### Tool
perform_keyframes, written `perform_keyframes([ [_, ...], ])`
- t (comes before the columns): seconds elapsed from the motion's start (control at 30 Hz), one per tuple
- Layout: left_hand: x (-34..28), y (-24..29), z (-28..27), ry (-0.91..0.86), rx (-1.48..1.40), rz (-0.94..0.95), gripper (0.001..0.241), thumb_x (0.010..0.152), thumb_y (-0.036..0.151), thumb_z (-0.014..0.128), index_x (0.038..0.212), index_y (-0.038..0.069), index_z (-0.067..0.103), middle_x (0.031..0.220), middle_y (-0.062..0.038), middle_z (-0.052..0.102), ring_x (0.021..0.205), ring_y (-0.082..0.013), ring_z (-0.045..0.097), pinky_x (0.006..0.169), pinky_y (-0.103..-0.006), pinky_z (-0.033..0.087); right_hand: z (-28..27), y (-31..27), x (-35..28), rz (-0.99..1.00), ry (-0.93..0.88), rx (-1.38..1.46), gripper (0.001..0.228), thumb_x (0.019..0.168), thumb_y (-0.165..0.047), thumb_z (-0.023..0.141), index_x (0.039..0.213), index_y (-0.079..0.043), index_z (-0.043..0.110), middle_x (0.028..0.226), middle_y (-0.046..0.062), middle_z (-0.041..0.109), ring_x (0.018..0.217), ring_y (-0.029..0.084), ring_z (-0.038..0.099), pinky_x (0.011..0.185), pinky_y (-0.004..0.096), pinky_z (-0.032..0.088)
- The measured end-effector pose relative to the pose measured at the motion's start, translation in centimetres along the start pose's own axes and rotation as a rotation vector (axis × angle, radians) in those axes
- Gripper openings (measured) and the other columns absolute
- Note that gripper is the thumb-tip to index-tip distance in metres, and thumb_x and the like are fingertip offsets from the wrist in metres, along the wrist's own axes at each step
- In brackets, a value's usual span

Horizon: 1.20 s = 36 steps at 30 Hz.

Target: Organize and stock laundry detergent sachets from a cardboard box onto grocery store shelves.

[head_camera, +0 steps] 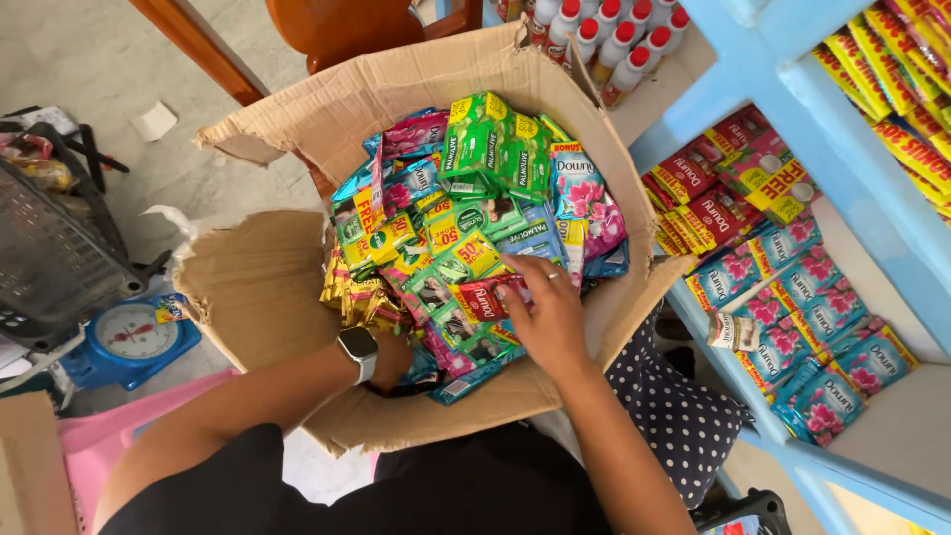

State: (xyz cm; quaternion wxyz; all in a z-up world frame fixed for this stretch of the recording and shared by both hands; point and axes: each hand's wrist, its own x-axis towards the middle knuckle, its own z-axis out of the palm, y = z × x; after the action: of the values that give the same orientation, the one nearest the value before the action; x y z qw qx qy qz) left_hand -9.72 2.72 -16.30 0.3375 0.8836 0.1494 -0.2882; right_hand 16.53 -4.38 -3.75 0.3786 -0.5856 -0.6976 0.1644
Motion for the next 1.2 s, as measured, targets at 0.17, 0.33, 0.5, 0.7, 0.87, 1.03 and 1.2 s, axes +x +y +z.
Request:
perform_keyframes([
  [0.17,-1.5,1.8,-4.8,-0.008,0.024,-0.206,0.038,0.083,0.032,0.066,0.111,0.010,0.079,0.103,-0.017,0.076,0.092,-0.0359,0.071,0.078,-0.0489,0.056,-0.4,0.3,0.0,-0.058,0.023,-0.001,0.030,0.093,-0.011,0.071,0.123,-0.008,0.069,0.117,0.012,0.072,0.109,0.033,0.066,0.095,0.043,0.052],
  [0.33,-7.5,5.9,-13.9,0.348,-0.518,0.129,0.031,0.090,0.026,0.066,0.116,0.008,0.070,0.089,-0.008,0.076,0.080,-0.0188,0.070,0.076,-0.0375,0.057,-1.0,0.5,-0.4,0.048,0.180,0.177,0.026,0.097,-0.002,0.067,0.122,-0.004,0.069,0.122,0.013,0.069,0.115,0.027,0.067,0.101,0.036,0.052],
  [0.5,-3.4,-1.6,-6.3,0.277,-0.688,-0.005,0.037,0.087,0.029,0.071,0.121,0.014,0.069,0.111,-0.003,0.075,0.102,-0.0147,0.068,0.091,-0.0346,0.053,-0.9,1.0,-0.3,0.152,0.325,0.309,0.025,0.099,-0.002,0.066,0.124,-0.002,0.066,0.127,0.013,0.063,0.113,0.023,0.062,0.100,0.033,0.051],
  [0.7,1.0,-5.5,5.6,-0.034,-0.190,-0.239,0.045,0.077,0.037,0.083,0.111,0.008,0.079,0.112,-0.011,0.078,0.104,-0.0241,0.071,0.096,-0.0401,0.053,-1.3,0.5,-0.3,0.131,0.315,0.273,0.023,0.098,-0.002,0.067,0.121,-0.002,0.068,0.125,0.012,0.066,0.116,0.023,0.062,0.102,0.033,0.048],
  [0.87,1.9,-6.4,8.5,-0.191,-0.134,-0.356,0.054,0.069,0.040,0.089,0.108,0.005,0.079,0.113,-0.014,0.077,0.104,-0.0269,0.071,0.092,-0.0412,0.055,-1.2,0.1,0.0,0.100,0.283,0.274,0.020,0.098,-0.002,0.067,0.117,-0.003,0.070,0.121,0.011,0.069,0.115,0.022,0.065,0.099,0.032,0.050],
  [1.03,3.5,-9.3,11.2,-0.336,-0.082,-0.468,0.063,0.061,0.043,0.096,0.105,0.002,0.080,0.114,-0.016,0.077,0.103,-0.0296,0.071,0.088,-0.0423,0.057,-1.3,0.2,-0.2,0.125,0.282,0.322,0.018,0.096,0.000,0.067,0.113,-0.003,0.071,0.117,0.010,0.070,0.112,0.021,0.067,0.097,0.031,0.050],
  [1.2,0.2,-5.6,7.1,-0.148,-0.352,-0.645,0.054,0.060,0.037,0.090,0.097,-0.001,0.077,0.104,-0.017,0.080,0.089,-0.0321,0.079,0.072,-0.0457,0.063,-0.9,0.8,-0.4,0.130,0.288,0.358,0.016,0.096,0.000,0.068,0.112,-0.003,0.071,0.115,0.010,0.070,0.111,0.020,0.067,0.099,0.030,0.051],
])
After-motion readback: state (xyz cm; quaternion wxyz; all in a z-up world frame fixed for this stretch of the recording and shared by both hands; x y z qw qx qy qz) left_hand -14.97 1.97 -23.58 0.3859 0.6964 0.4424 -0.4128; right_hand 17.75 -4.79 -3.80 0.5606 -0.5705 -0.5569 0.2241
